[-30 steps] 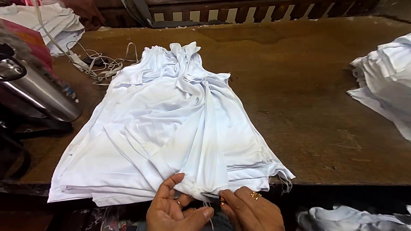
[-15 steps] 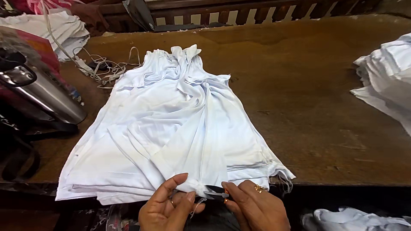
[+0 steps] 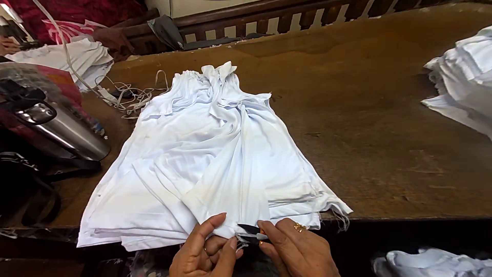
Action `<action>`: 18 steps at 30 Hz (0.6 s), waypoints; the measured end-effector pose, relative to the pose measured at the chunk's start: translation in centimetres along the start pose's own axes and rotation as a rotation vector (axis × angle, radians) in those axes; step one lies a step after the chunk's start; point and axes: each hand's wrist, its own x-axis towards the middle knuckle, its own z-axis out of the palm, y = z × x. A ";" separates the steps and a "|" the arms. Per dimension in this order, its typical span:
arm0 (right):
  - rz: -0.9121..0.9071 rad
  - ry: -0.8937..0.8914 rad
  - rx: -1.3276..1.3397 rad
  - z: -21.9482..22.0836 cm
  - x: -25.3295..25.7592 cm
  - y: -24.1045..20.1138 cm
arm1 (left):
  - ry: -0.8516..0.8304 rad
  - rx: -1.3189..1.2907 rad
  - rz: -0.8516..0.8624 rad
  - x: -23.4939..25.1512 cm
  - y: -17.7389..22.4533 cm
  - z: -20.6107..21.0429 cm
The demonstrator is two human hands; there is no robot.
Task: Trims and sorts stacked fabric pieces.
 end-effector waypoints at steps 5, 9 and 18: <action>0.002 0.025 -0.007 0.2 0.0 -0.1 | -0.016 0.032 0.040 -0.3 -0.3 0.2; -0.014 0.027 -0.007 0.3 0.0 0.0 | -0.013 0.023 0.016 -0.5 -0.4 0.2; 0.084 -0.035 0.192 -0.9 0.5 1.3 | 0.085 -0.102 0.067 1.0 -1.2 -0.1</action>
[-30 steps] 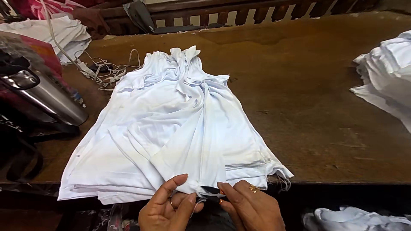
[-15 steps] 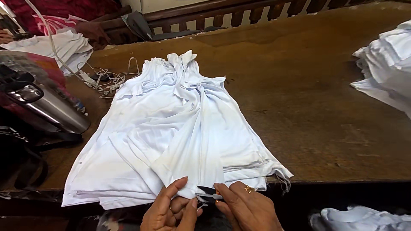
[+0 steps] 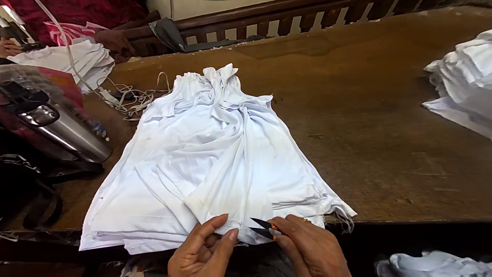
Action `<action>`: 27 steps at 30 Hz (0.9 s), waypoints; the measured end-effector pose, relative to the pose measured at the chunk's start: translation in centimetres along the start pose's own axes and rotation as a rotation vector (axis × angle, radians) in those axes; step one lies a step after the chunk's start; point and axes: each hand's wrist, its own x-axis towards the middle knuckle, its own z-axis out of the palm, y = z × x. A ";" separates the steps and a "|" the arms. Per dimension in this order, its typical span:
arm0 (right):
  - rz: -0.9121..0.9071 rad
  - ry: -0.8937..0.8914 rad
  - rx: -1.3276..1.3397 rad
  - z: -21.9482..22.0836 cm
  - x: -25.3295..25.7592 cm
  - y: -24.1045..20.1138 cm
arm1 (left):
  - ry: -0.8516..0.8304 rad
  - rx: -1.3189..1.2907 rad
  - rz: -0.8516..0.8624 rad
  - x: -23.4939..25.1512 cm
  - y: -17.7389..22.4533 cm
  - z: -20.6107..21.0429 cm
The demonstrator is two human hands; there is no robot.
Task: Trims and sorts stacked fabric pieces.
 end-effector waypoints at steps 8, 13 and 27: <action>-0.042 -0.011 -0.040 0.8 0.5 -0.2 | 0.029 -0.075 -0.105 0.4 0.1 0.4; -0.025 0.004 -0.038 1.2 0.5 -0.4 | 0.031 -0.119 -0.163 0.3 0.4 0.6; 0.285 0.015 0.608 1.1 0.2 -1.1 | -0.021 -0.076 -0.118 -0.4 0.1 0.4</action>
